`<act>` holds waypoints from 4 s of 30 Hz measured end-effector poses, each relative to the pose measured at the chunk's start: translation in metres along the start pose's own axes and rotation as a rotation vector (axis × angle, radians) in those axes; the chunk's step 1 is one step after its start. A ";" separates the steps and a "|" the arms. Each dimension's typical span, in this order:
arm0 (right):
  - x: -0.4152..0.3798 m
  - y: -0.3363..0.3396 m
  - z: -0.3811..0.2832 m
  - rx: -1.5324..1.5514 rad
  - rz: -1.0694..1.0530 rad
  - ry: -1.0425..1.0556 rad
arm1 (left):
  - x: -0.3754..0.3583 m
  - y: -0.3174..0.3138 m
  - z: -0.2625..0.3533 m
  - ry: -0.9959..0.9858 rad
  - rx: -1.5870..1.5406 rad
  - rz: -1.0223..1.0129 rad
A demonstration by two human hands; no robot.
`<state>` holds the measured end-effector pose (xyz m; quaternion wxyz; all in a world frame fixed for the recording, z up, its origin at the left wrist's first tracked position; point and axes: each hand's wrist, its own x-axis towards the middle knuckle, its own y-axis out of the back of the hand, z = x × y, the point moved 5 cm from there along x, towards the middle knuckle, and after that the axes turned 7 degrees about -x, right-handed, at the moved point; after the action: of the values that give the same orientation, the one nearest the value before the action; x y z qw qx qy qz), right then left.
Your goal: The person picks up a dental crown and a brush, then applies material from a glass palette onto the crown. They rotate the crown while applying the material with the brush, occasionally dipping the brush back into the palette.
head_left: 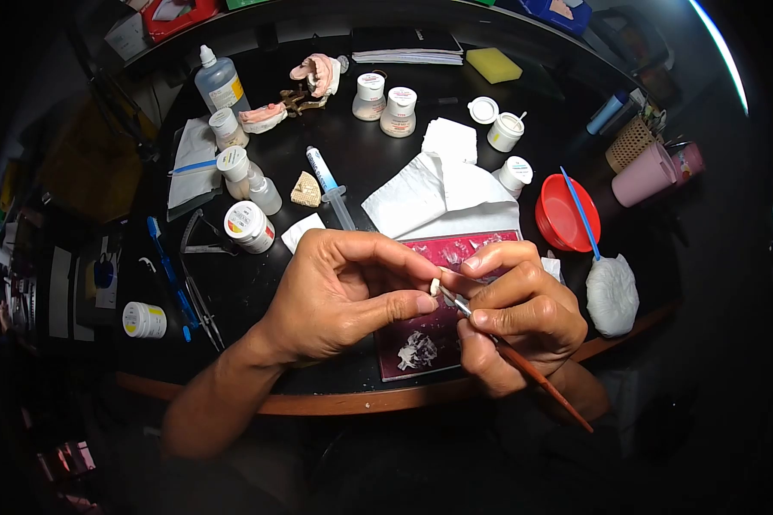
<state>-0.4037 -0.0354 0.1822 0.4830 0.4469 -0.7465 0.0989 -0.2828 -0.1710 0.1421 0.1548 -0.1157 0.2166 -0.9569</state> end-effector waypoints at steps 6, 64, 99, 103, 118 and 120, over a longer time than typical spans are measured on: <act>-0.001 0.000 0.000 -0.002 -0.017 -0.008 | 0.000 -0.001 0.001 -0.004 -0.007 0.007; 0.001 0.001 -0.001 0.017 -0.014 -0.006 | 0.000 -0.002 0.004 -0.005 0.016 -0.002; 0.001 0.000 0.000 -0.006 -0.013 0.016 | 0.000 -0.003 0.007 0.008 0.028 0.003; 0.004 0.001 -0.002 -0.025 -0.027 0.027 | 0.000 -0.002 0.005 -0.006 0.029 0.002; 0.001 0.001 -0.001 0.023 -0.018 0.012 | 0.000 -0.003 0.006 -0.015 0.042 0.004; 0.002 0.000 -0.001 0.023 -0.017 0.016 | 0.000 -0.003 0.007 -0.012 0.042 0.007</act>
<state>-0.4039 -0.0360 0.1841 0.4846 0.4579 -0.7376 0.1071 -0.2814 -0.1712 0.1491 0.1618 -0.1176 0.1959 -0.9600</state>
